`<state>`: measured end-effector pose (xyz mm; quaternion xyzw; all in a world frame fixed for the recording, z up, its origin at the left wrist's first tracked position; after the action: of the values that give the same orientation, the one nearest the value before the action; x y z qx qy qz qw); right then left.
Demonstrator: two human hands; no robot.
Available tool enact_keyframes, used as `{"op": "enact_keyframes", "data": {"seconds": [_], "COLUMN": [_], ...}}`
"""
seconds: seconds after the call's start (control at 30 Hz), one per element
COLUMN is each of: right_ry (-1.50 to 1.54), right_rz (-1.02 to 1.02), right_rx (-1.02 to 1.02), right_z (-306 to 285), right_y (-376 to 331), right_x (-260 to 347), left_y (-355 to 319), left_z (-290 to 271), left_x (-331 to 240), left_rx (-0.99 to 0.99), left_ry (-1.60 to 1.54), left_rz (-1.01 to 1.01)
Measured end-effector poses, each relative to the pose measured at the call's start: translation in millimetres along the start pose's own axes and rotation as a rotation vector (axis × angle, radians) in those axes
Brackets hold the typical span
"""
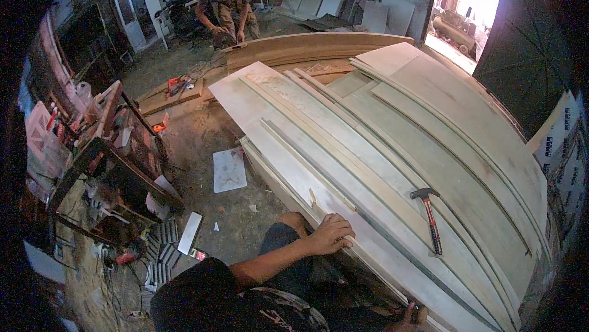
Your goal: The person uses a chisel and a hammer to carve a rectangular notch into the edge of a wooden board. They position the chisel against the wood and strike it repeatedly with the hammer to remove small pieces of material.
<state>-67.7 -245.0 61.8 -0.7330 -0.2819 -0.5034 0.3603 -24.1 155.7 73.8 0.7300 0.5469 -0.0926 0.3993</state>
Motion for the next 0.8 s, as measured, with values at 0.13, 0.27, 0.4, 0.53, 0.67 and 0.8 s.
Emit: {"op": "enact_keyframes", "data": {"seconds": [0.13,0.27,0.4,0.53,0.67,0.8], "right_ry": [0.047,0.038,0.144,0.22,0.22,0.051], "right_rz": [-0.321,0.044,-0.038,-0.18,-0.105,-0.196], "right_rx": [0.127,0.048,0.079,0.038,0.059,-0.005], "right_z": [-35,-15,0,8,8,10], "right_y": [97,43,22,-1,18,18], "right_x": [-126,-56,-29,5,-21,-23], "left_y": [9,7,8,10,10,9], "left_z": [1,-1,-3,-4,-6,-9], "left_x": [-4,-1,-1,-1,2,4], "left_rx": [0.027,0.008,-0.021,0.02,0.004,-0.01], "left_ry": [-0.026,-0.024,-0.01,-0.021,-0.01,0.01], "left_rz": [0.011,0.012,0.035,0.01,0.016,0.019]}}
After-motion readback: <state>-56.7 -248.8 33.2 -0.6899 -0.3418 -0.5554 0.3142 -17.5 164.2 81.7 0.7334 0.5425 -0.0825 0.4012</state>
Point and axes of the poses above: each hand's wrist, its own y-axis towards the middle knuckle, its own z-axis out of the palm, x = y × z, the point moved 5 cm from there along y, towards the middle knuckle, and after that the axes turned 2 degrees about -x, right-handed, at the moved point
